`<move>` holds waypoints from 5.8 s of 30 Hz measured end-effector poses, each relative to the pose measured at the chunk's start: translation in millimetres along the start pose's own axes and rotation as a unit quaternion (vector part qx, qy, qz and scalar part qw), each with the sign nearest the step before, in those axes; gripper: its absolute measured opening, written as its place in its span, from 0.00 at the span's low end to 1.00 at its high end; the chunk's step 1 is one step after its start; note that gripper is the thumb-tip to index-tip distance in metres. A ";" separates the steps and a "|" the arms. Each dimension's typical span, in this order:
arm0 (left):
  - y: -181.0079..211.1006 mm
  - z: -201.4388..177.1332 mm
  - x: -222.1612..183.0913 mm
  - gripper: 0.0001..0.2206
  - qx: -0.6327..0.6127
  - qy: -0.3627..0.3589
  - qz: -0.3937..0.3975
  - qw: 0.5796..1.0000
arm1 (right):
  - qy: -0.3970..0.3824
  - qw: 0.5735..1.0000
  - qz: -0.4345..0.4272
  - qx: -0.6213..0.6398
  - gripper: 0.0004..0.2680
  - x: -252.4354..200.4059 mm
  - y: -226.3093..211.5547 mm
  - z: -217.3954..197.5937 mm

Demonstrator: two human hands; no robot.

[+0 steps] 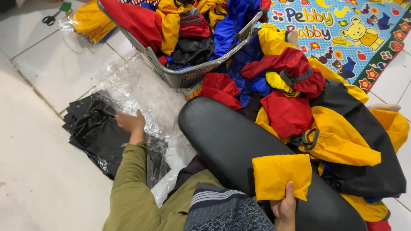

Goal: Folding fabric covers, cleaning them with a foam block, trimming excess threads with scissors, and packing them into plastic bags and mailers.

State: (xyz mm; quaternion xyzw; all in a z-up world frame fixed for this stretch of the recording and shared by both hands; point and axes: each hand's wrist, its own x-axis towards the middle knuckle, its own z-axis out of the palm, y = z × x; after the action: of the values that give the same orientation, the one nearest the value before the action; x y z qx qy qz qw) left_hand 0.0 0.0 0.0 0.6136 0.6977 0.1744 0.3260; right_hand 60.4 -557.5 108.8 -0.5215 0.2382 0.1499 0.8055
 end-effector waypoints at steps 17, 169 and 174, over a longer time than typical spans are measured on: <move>-34.4 -42.9 70.1 0.12 0.171 0.049 0.301 0.937 | -0.005 1.000 -0.005 0.027 0.23 -9.8 -6.1 14.5; 11.7 17.5 -276.3 0.38 -0.130 -0.160 0.905 0.373 | 0.041 0.679 -0.510 -0.527 0.24 -32.0 -67.6 10.8; 31.2 7.8 -304.0 0.09 -0.213 -0.171 0.871 0.409 | -0.073 0.730 -0.367 -0.572 0.25 17.2 -27.5 17.4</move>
State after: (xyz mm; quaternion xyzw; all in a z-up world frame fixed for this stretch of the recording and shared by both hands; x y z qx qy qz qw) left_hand 38.9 -290.3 87.6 0.8190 -0.3417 0.3987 0.2312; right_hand 92.3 -553.1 126.7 -0.9178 -0.1624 -0.0120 0.3622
